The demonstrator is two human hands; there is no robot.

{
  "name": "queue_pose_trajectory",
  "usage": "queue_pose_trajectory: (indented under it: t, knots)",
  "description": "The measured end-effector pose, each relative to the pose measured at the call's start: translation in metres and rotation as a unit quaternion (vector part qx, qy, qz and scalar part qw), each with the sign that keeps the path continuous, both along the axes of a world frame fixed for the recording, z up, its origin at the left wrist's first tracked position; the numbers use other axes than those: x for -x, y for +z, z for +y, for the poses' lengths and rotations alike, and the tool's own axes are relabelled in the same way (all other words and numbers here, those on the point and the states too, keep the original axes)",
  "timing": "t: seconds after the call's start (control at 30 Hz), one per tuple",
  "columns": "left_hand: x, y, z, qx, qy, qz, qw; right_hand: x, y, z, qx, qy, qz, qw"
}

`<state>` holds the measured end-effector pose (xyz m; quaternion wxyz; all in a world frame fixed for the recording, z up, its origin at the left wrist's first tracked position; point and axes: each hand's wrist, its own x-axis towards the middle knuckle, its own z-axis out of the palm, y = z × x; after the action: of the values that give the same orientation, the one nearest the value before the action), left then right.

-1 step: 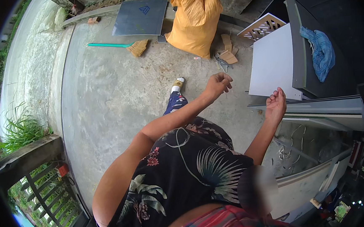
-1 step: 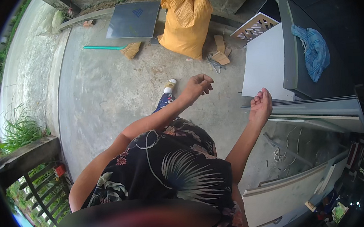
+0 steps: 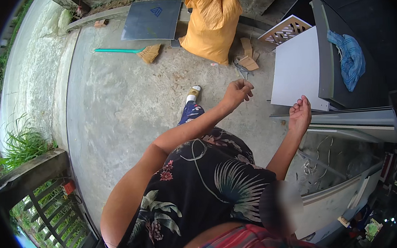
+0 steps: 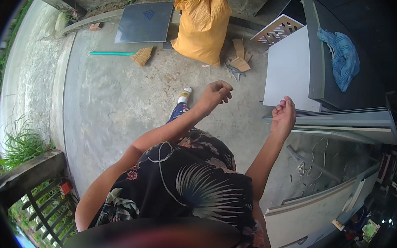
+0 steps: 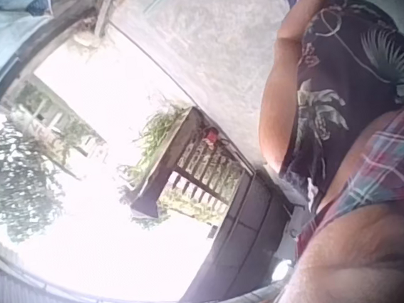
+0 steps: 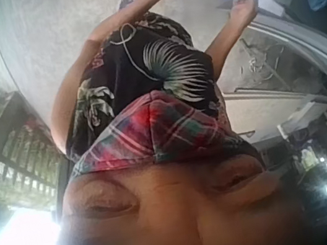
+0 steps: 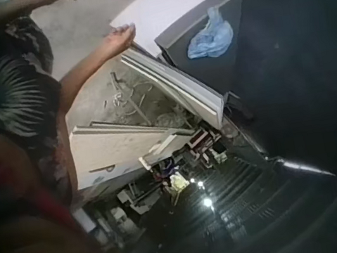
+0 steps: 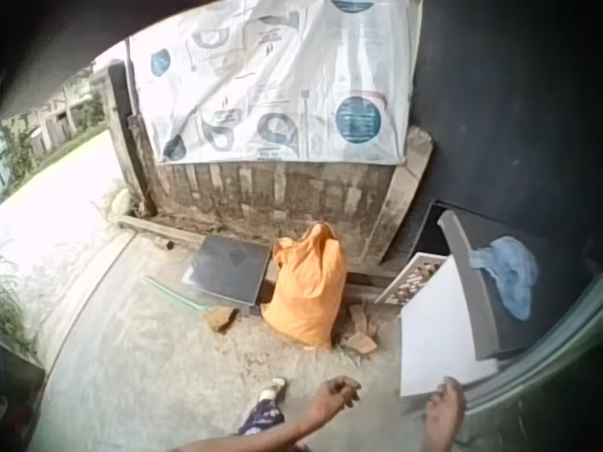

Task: Sweeping a concrete floor area with a broom in a workshop environment.

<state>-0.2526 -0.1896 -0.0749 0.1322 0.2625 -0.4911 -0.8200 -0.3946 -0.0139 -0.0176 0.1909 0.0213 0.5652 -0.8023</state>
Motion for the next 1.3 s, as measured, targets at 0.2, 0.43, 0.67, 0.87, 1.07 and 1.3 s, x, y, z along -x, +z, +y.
queue_pose_trajectory:
  t: [0.2, 0.43, 0.67, 0.87, 1.07, 1.3]
  knots:
    - [0.044, 0.002, -0.08, -0.006, -0.025, 0.003, 1.0, 0.026, 0.004, -0.086, -0.016, -0.004, -0.005, 1.0]
    - [0.077, -0.002, -0.148, 0.007, -0.056, -0.006, 0.998, 0.037, -0.002, -0.165, -0.035, -0.013, -0.022, 0.999]
    - [0.089, -0.015, -0.163, 0.012, -0.136, -0.008, 0.991, 0.023, -0.026, -0.186, -0.049, -0.039, -0.067, 0.996]
    - [0.097, -0.025, -0.161, 0.034, -0.186, -0.074, 0.979, 0.0, -0.068, -0.197, -0.056, -0.029, -0.113, 0.992]
    - [0.07, -0.039, -0.131, 0.043, -0.264, -0.076, 0.961, -0.057, -0.081, -0.177, -0.064, -0.028, -0.116, 0.991]
    - [-0.008, -0.045, -0.109, 0.057, -0.306, -0.119, 0.943, -0.145, -0.101, -0.147, -0.039, -0.101, -0.141, 0.984]
